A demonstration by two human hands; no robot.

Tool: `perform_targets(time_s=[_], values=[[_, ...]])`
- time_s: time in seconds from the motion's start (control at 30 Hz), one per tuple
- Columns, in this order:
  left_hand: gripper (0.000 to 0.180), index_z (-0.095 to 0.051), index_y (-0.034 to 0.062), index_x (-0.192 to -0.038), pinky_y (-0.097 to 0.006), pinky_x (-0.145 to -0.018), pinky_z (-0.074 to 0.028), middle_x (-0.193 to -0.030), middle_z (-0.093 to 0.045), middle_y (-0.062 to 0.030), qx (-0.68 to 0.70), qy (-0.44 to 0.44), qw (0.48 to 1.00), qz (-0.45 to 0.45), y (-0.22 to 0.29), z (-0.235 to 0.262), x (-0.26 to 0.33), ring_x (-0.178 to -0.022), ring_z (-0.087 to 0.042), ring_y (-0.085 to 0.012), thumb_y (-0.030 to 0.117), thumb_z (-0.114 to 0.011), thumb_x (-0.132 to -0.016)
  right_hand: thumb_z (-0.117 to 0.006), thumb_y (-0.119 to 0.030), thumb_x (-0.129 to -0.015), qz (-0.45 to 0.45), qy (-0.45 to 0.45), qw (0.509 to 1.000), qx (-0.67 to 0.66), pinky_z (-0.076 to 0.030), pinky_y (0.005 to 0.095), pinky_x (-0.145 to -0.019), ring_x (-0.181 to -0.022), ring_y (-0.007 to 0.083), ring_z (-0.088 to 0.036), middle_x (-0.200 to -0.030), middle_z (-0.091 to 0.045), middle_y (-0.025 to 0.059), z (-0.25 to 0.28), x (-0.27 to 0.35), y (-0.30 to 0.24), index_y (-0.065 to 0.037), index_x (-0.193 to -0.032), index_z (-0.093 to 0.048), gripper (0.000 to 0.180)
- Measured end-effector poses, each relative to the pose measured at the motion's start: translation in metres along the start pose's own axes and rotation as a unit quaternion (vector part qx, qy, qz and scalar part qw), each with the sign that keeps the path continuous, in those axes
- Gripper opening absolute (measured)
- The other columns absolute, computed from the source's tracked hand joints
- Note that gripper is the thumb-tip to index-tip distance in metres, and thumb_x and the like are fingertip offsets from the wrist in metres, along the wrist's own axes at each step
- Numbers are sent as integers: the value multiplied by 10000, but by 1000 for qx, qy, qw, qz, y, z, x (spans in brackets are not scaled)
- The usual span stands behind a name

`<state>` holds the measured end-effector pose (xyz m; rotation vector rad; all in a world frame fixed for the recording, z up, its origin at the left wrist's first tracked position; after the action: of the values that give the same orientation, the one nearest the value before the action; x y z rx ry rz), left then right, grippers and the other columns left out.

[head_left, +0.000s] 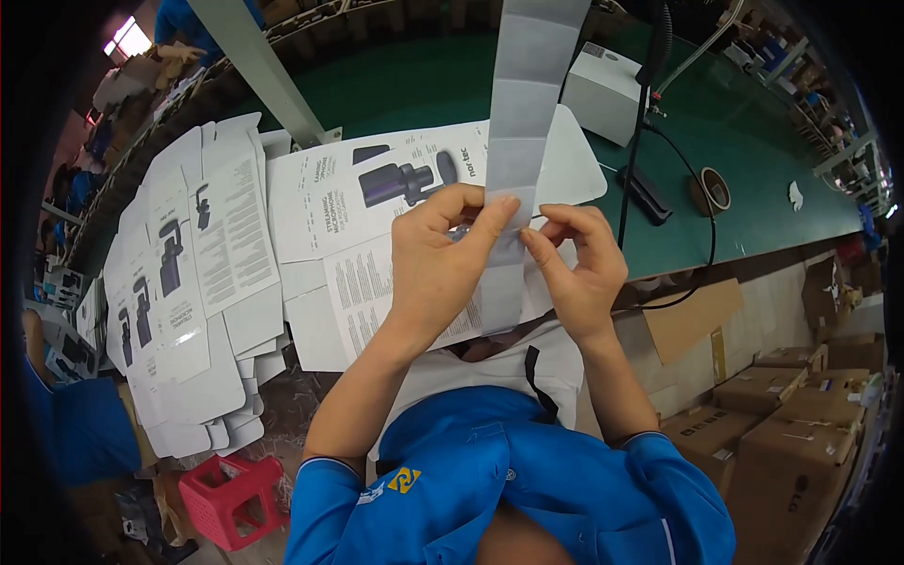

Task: The person peels labels from a roll by hand and applies them to unfolded product boxes in an assembly line.

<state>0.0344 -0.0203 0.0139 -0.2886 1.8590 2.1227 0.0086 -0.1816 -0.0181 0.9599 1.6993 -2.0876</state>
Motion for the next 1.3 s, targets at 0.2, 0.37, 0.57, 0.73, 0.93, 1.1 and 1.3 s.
perform_targets(time_s=[0.2,0.37,0.57,0.73,0.93,1.1,1.3], values=[[219,-677,-28,-944,-177,-588,-411,-717,-689,-31,108,19,989,95,-15,-6,-2,-640,-546,-12,191,-684,-956,-841,-35,-698,177,-19,974,139,-461,291,-585,-656,186,-582,-882,-633,50,-2,-3,-6,-70,-1058,-751,373],[201,-656,-19,-936,-187,-542,-346,-656,-650,7,87,17,991,99,-20,-7,-2,-592,-460,0,180,-667,-969,-857,-25,-676,296,-52,926,227,-422,283,-554,-666,169,-574,-841,-643,28,-3,-1,-15,-55,-1004,-768,342],[194,-656,-16,-945,-178,-585,-382,-695,-668,-6,91,27,989,110,-26,-5,-2,-637,-505,-7,176,-659,-971,-868,-26,-663,313,-66,922,219,-407,278,-533,-635,169,-566,-805,-638,34,-7,-3,-12,-40,-940,-756,299],[168,-671,3,-969,-192,-643,-415,-739,-681,-6,26,66,996,53,-30,19,-15,-693,-532,-19,172,-661,-963,-765,41,-790,100,-88,991,34,-488,232,-522,-642,122,-607,-825,-651,75,14,-7,-13,-6,-944,-719,168],[150,-728,0,-959,-201,-688,-458,-838,-710,-42,-104,-41,993,-25,-38,20,-33,-756,-612,-63,143,-715,-916,-621,-151,-967,-420,-55,876,-232,-266,176,-326,-422,53,-500,-736,-611,63,48,-23,53,36,-1204,-593,303],[85,-713,35,-831,-335,-599,-425,-665,-568,-76,-134,-150,957,-209,-42,-32,-24,-632,-538,-231,98,-770,-822,-595,-177,-977,-488,-106,810,-307,-236,192,-295,-352,68,-445,-661,-595,66,50,-22,63,59,-1241,-574,354],[112,-692,83,-872,-355,-736,-419,-853,-567,-51,-179,-253,923,-226,-65,-51,-6,-826,-543,-233,78,-761,-784,-555,-177,-987,-507,-127,785,-333,-271,193,-267,-317,100,-442,-631,-606,87,51,-21,69,111,-1345,-510,462]])
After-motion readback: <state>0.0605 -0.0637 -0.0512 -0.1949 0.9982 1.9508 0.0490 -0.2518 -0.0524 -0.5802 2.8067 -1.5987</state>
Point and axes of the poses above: each hand's wrist, its own x-axis away from the middle knuckle, its own z-axis out of the back of the hand, y = z × x, the point moved 5 cm from there along -x, towards the middle knuckle
